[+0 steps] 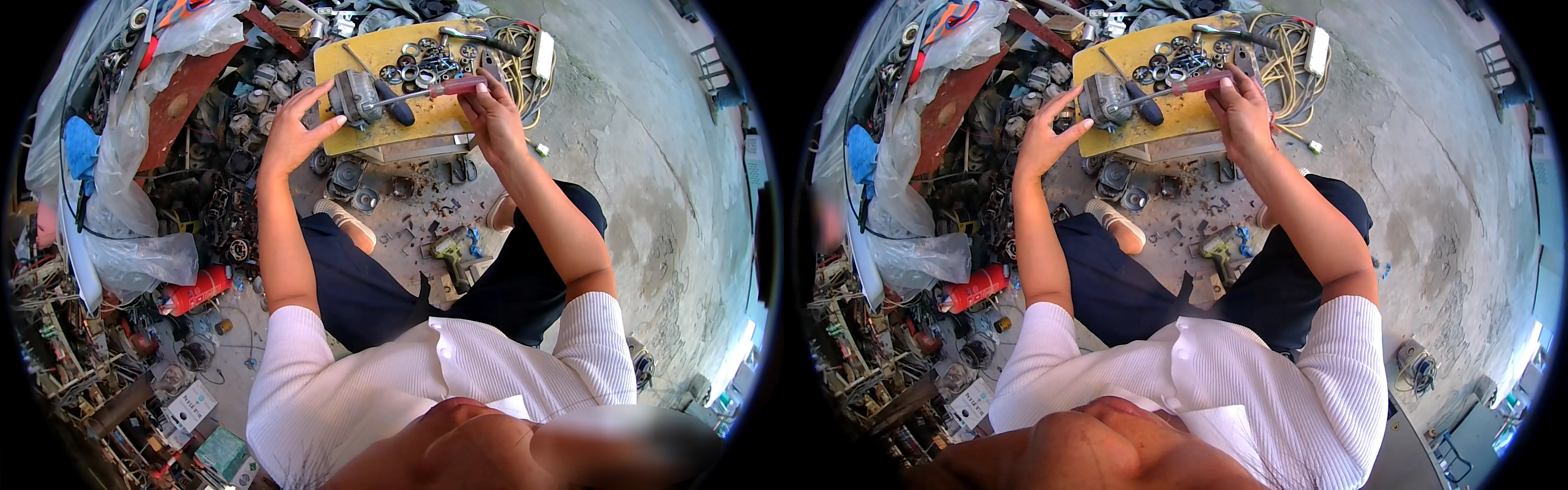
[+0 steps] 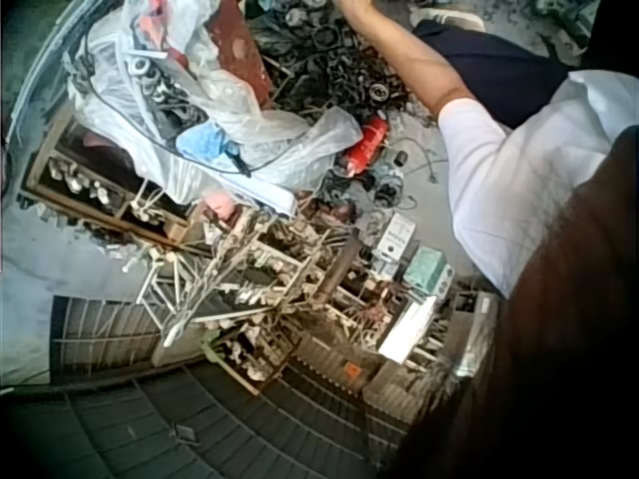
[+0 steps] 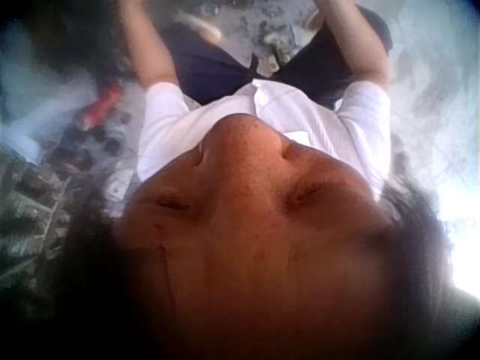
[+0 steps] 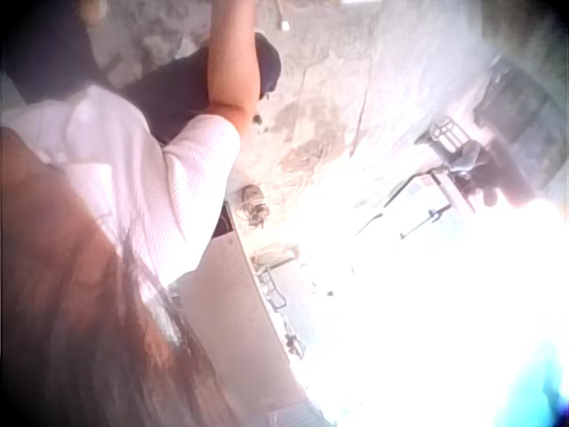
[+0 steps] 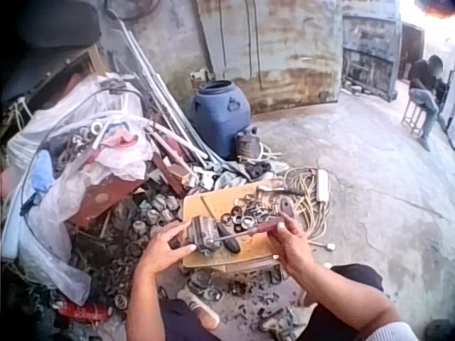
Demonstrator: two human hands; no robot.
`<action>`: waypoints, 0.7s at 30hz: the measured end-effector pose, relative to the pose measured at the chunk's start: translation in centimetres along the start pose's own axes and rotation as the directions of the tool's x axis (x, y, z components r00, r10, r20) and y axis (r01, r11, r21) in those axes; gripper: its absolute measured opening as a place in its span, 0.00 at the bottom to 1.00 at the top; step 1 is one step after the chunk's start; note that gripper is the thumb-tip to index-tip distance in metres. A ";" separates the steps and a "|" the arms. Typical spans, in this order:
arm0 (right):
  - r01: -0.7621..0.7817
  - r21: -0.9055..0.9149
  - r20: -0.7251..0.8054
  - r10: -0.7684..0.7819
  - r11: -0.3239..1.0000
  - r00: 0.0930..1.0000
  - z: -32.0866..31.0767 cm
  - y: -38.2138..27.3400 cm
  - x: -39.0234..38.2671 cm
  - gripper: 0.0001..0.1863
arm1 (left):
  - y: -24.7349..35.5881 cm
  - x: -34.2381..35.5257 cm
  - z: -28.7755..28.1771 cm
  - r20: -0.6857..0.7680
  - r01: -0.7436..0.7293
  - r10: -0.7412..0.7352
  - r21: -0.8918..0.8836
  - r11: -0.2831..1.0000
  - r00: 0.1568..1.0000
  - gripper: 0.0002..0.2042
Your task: The person disassembles an electric motor by hand using a screwdriver to remove screws and then separates the metal housing to reveal internal rotor and stator components.
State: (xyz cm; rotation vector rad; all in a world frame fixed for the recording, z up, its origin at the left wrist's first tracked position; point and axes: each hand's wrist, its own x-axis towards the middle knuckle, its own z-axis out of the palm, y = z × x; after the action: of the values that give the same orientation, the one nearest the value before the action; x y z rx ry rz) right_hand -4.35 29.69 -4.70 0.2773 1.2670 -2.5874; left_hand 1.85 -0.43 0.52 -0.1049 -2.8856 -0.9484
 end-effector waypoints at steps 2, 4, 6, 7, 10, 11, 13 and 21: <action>-0.002 0.018 0.025 0.002 1.000 1.000 -0.3 0.2 0.1 0.20 | 0.2 0.0 0.0 0.002 0.003 -0.003 -0.002 1.000 1.000 0.29; -0.023 -0.016 -0.002 0.023 1.000 1.000 0.6 -0.3 -0.4 0.20 | 0.2 -0.1 -0.1 0.005 0.010 -0.010 -0.011 1.000 1.000 0.30; -0.064 -0.098 -0.085 0.055 0.993 0.995 1.5 -1.1 -1.1 0.21 | 0.1 -0.2 -0.1 0.001 0.009 -0.009 -0.003 1.000 1.000 0.30; -0.058 -0.106 -0.070 0.051 0.993 0.996 1.4 -1.0 -1.1 0.21 | 0.0 -0.2 -0.1 -0.001 0.007 -0.007 0.002 1.000 1.000 0.30; -0.033 -0.105 -0.028 0.031 0.994 0.999 0.2 -0.4 -0.4 0.21 | 0.0 -0.1 0.0 -0.002 0.002 -0.002 -0.007 1.000 1.000 0.29; -0.020 -0.087 -0.014 0.019 0.996 1.000 -0.5 0.0 0.1 0.21 | 0.1 0.0 0.0 -0.001 -0.003 0.003 -0.001 1.000 1.000 0.29; -0.011 -0.057 0.008 0.012 0.998 1.000 -0.8 0.3 0.3 0.21 | 0.3 0.0 0.0 0.000 -0.009 0.009 0.010 1.000 1.000 0.29; -0.053 -0.145 -0.054 0.045 0.988 0.998 0.7 -0.6 -0.6 0.21 | 0.1 -0.2 -0.1 -0.010 -0.016 0.016 0.042 0.999 1.000 0.29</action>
State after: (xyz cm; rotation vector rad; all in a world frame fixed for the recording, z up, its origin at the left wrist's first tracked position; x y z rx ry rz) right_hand -3.97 29.60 -3.65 0.3435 1.4402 -2.4459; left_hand 2.03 -0.40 0.62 -0.1189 -2.8884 -0.8827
